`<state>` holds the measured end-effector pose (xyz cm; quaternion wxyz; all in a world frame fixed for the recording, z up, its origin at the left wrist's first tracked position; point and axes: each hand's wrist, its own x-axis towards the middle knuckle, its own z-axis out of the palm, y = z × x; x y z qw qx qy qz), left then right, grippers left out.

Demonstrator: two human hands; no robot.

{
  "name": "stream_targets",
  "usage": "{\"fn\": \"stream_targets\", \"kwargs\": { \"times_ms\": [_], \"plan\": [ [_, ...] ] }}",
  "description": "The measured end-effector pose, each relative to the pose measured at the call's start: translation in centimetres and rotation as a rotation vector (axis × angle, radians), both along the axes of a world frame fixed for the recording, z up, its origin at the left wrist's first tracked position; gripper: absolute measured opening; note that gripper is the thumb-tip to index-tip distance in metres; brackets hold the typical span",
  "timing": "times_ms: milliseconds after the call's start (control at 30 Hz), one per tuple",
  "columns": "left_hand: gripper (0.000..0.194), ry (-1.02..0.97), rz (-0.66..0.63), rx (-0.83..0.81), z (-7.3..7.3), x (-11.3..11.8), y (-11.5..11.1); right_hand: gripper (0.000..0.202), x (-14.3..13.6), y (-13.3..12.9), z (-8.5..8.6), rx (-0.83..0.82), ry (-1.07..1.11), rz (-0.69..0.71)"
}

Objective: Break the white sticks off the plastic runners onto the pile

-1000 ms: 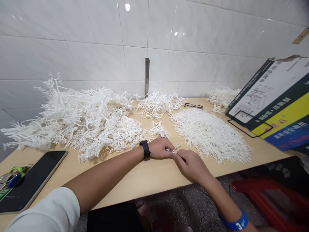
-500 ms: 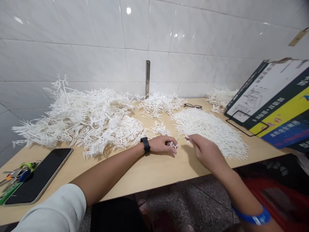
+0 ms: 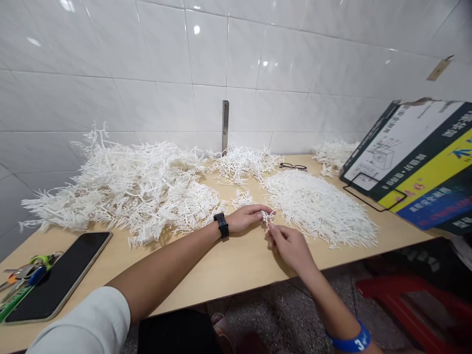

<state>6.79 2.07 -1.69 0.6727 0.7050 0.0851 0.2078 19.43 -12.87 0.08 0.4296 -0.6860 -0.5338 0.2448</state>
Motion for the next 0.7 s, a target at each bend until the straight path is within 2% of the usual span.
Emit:
{"fn": "stream_targets", "kwargs": {
  "times_ms": [67, 233, 400, 500, 633, 700],
  "plan": [
    [0.041, 0.018, 0.007, 0.058, 0.0, 0.0, 0.0, 0.045, -0.6, 0.7, -1.0, 0.011, 0.172, 0.025],
    [0.050, 0.052, 0.026, 0.079, -0.6, 0.3, -0.4, 0.042, -0.6, 2.7, -2.2, 0.115, 0.479, -0.064],
    [0.042, 0.113, 0.159, 0.204, -0.2, 0.2, -1.0, 0.035, 0.0, 2.7, -2.6, 0.200, 0.562, -0.096],
    [0.036, 0.161, 0.324, 0.244, 0.3, 0.0, -1.3, 0.036, 0.2, 2.3, -2.9, 0.222, 0.596, -0.112],
    [0.025, 0.081, 0.601, 0.605, 1.0, -0.1, -1.6, 0.033, 0.2, 2.2, -3.0, 0.204, 0.488, -0.092],
    [0.022, 0.000, 0.578, 0.777, 1.3, -0.1, -1.7, 0.029, 0.1, 2.1, -3.1, 0.203, 0.413, -0.084]
  ]
}}
